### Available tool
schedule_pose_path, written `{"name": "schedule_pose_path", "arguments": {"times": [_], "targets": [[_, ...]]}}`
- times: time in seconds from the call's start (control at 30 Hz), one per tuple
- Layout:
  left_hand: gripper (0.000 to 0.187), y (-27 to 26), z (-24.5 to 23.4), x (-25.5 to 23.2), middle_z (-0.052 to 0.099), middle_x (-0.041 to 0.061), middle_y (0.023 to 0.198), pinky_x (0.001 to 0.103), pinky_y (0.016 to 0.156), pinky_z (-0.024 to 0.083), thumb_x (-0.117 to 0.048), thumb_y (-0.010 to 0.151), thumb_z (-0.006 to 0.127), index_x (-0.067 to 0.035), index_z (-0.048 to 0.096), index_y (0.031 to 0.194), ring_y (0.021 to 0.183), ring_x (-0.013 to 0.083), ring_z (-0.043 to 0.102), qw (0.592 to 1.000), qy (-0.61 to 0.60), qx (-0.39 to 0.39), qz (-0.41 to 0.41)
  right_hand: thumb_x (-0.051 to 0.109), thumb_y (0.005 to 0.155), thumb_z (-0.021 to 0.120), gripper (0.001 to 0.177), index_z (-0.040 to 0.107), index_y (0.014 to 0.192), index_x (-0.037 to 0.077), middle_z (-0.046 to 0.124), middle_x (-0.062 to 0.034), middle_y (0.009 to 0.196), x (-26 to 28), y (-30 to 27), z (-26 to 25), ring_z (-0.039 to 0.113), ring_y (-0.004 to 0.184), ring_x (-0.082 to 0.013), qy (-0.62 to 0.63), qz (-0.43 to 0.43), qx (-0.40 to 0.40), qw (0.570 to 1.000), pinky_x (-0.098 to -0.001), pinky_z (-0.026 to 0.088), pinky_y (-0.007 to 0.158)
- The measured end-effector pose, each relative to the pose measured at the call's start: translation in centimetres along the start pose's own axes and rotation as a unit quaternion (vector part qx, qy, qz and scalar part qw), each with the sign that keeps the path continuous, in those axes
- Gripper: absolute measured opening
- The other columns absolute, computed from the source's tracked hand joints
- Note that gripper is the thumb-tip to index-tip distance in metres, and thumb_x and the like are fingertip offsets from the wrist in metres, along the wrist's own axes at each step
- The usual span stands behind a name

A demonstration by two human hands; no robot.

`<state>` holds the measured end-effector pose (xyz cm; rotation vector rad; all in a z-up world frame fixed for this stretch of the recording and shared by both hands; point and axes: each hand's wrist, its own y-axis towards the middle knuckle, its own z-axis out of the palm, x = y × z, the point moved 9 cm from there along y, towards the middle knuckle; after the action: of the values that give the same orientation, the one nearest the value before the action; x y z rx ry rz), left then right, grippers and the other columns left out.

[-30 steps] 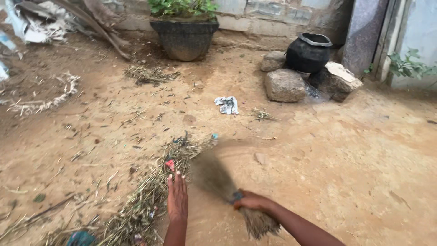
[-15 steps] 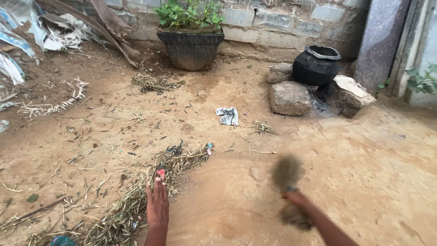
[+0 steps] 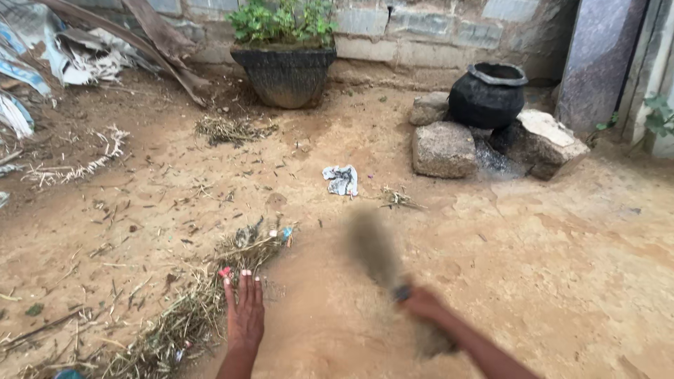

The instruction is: The person sweeps dirt, dried leaves, and debris into a pile on the ground using a handheld broom, occasionally moving pieces of paper and trash by hand to the same pile.

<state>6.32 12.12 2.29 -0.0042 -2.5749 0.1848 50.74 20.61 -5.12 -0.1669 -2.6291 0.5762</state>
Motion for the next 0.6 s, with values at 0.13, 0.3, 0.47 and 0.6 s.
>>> {"name": "schedule_pose_path", "arguments": {"times": [0.13, 0.3, 0.47, 0.6], "targets": [[0.077, -0.9, 0.7, 1.4, 0.007, 0.022, 0.170, 0.068, 0.119, 0.005, -0.019, 0.099, 0.048, -0.003, 0.009, 0.163, 0.157, 0.0359, 0.002, 0.998, 0.023, 0.056, 0.006, 0.040, 0.079, 0.075, 0.065, 0.049, 0.127, 0.005, 0.077, -0.0256, 0.102, -10.4, 1.1, -8.5, 0.077, 0.093, -0.0390, 0.216, 0.099, -0.080, 0.968, -0.0485, 0.062, 0.084], [0.077, -0.6, 0.4, 1.7, 0.009, 0.022, 0.170, 0.068, 0.121, 0.004, -0.021, 0.099, 0.050, -0.003, 0.011, 0.163, 0.157, 0.0355, 0.004, 0.999, 0.009, 0.054, 0.001, 0.039, 0.079, 0.074, 0.072, 0.047, 0.136, 0.004, 0.074, -0.0206, 0.106, -7.3, 2.0, -4.3, 0.072, 0.095, -0.0325, 0.183, 0.079, -0.063, 0.978, -0.0454, 0.058, 0.085], [0.077, 0.3, -1.3, -0.6, 0.010, 0.021, 0.170, 0.070, 0.120, 0.004, -0.019, 0.097, 0.052, -0.002, 0.014, 0.162, 0.157, 0.0359, 0.003, 1.000, 0.006, 0.025, 0.013, 0.034, 0.080, 0.072, 0.079, 0.040, 0.149, 0.011, 0.073, -0.0143, 0.108, 5.5, 1.3, 5.9, 0.068, 0.093, -0.0245, 0.133, -0.032, 0.097, 0.986, -0.0415, 0.055, 0.083], [0.079, 1.1, -3.4, -1.0, 0.012, 0.020, 0.170, 0.068, 0.121, 0.006, -0.020, 0.095, 0.053, -0.002, 0.015, 0.162, 0.157, 0.0345, 0.004, 1.000, -0.026, 0.007, 0.003, 0.032, 0.080, 0.077, 0.089, 0.033, 0.157, 0.022, 0.070, -0.0019, 0.117, 9.6, -2.6, 5.7, 0.070, 0.093, -0.0171, 0.136, -0.113, 0.137, 0.975, -0.0317, 0.056, 0.088]]}}
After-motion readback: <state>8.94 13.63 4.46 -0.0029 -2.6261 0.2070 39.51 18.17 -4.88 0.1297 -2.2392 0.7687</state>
